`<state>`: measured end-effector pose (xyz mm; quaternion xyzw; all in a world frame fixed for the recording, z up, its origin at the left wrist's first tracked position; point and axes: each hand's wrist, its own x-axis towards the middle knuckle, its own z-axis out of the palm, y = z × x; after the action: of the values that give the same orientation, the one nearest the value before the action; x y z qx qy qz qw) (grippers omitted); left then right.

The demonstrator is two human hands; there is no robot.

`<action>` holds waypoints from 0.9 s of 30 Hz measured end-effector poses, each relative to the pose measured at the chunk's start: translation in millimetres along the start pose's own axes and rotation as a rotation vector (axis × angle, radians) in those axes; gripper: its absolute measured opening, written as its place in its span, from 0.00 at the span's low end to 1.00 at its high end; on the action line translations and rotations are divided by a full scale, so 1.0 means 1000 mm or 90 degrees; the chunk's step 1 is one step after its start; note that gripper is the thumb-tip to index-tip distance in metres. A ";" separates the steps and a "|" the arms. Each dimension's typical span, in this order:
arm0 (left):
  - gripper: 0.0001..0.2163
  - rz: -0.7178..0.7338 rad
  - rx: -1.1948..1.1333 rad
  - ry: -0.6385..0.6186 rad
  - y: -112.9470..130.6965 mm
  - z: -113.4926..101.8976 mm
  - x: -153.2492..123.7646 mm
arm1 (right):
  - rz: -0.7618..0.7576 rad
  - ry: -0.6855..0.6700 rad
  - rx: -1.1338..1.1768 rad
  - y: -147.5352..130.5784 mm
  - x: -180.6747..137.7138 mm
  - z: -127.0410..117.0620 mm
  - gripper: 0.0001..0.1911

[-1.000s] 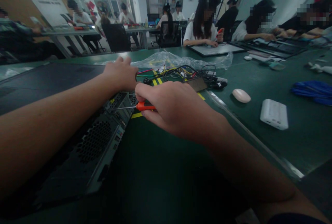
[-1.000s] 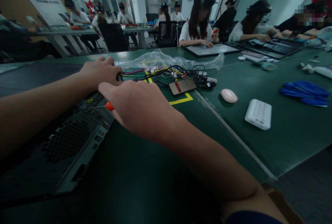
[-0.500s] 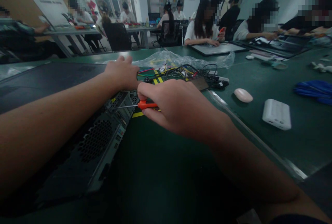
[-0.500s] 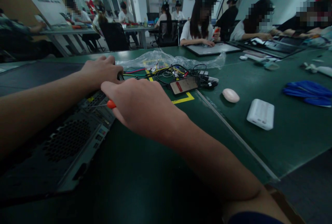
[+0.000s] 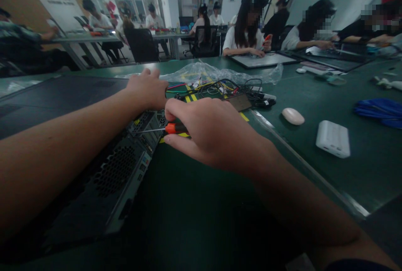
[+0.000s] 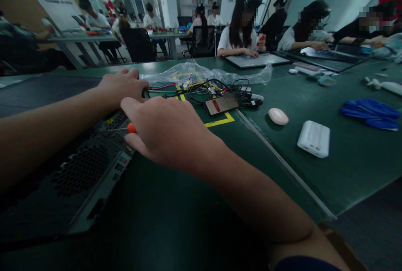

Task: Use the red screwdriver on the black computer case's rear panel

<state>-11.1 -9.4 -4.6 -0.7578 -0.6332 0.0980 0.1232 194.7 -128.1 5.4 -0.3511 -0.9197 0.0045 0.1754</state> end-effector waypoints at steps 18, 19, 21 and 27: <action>0.45 0.028 -0.021 0.021 -0.001 0.000 -0.003 | -0.016 -0.006 -0.026 0.001 0.000 0.002 0.16; 0.45 0.028 -0.021 0.022 -0.002 0.001 -0.002 | -0.016 -0.006 -0.028 0.001 0.000 0.002 0.16; 0.44 0.016 -0.025 0.020 -0.003 0.004 0.002 | -0.016 -0.003 -0.031 0.001 0.000 0.002 0.15; 0.43 -0.012 -0.041 0.016 -0.006 0.010 0.011 | -0.016 -0.009 -0.035 0.000 0.000 0.000 0.14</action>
<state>-18.0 3.2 -11.6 -0.7566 -0.6415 0.0668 0.1075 194.4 -127.8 5.0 -0.3442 -0.9251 -0.0202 0.1591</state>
